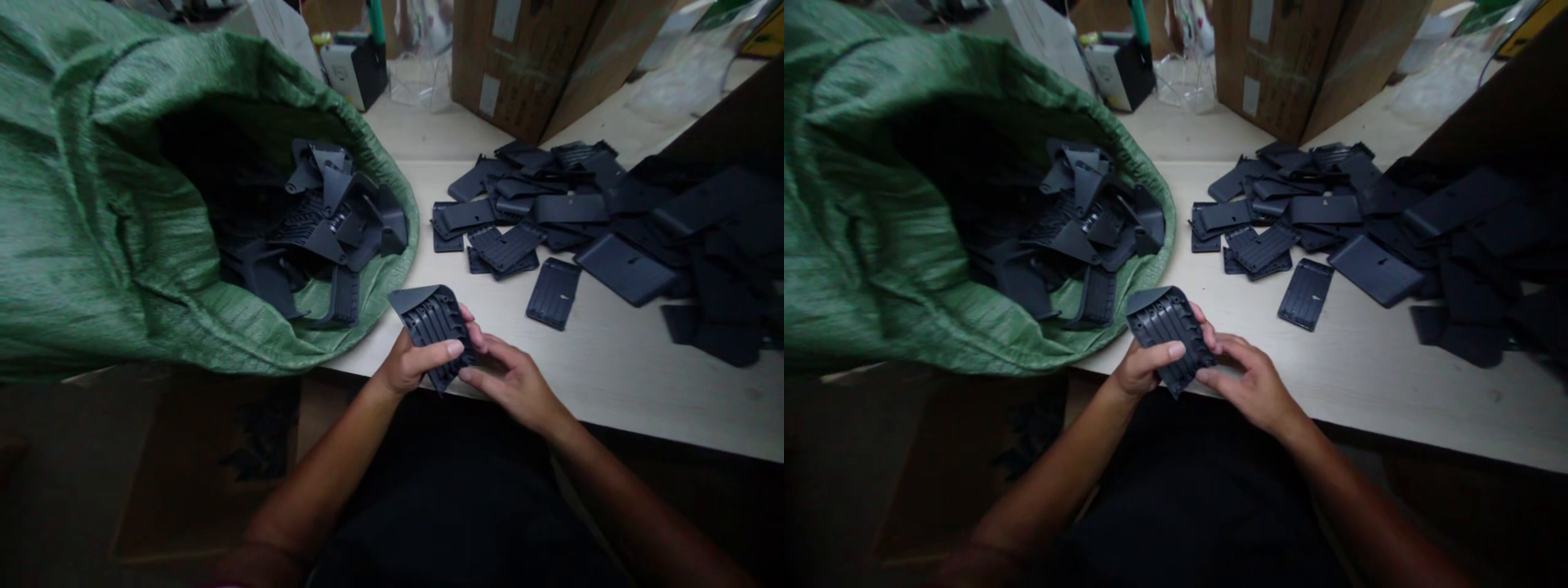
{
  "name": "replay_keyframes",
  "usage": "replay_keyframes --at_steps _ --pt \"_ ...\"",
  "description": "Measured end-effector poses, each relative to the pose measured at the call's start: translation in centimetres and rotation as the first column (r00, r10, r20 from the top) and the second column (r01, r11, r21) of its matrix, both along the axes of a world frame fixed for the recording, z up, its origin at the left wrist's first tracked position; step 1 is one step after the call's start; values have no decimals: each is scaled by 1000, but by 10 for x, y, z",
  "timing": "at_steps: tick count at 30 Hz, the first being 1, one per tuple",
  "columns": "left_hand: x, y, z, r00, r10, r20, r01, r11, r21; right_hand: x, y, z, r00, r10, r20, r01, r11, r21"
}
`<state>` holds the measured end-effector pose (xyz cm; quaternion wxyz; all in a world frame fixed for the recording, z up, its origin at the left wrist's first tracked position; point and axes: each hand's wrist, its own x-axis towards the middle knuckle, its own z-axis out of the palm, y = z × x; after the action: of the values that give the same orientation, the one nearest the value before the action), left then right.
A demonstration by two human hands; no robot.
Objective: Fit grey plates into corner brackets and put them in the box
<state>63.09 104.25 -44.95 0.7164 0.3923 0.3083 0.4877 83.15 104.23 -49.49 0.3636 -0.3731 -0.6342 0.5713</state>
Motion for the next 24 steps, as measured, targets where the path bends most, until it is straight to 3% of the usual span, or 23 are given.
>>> replay_keyframes --at_steps 2,5,7,10,13,16,19,21,23,24 --pt "-4 -3 -1 976 20 -215 -5 997 73 20 10 -1 977 -143 156 101 964 248" --pt "-9 -7 -1 911 50 -410 5 991 133 55 29 -7 856 -400 329 190 834 518" --pt "-9 -10 -1 874 83 -478 2 985 174 74 40 -15 741 -518 428 180 767 616" --pt "-7 -15 -1 811 132 -570 2 973 229 95 52 -29 614 -583 532 135 742 656" --pt "-7 -19 -2 725 183 -664 23 957 289 105 56 -40 591 -580 561 127 753 645" --pt "-11 -22 -5 610 205 -765 58 952 301 105 50 -38 623 -572 533 148 756 638" --pt "-16 -25 -5 538 159 -828 94 965 246 99 39 -23 676 -624 392 325 729 602" --pt "-20 -27 -1 511 115 -852 121 971 204 94 31 -12 658 -724 208 582 664 468" --pt "-24 -29 6 502 43 -864 153 979 138 92 28 -4 592 -806 -10 793 580 188" --pt "-26 -30 9 508 -14 -861 175 981 87 92 27 -2 566 -820 -88 824 566 28"
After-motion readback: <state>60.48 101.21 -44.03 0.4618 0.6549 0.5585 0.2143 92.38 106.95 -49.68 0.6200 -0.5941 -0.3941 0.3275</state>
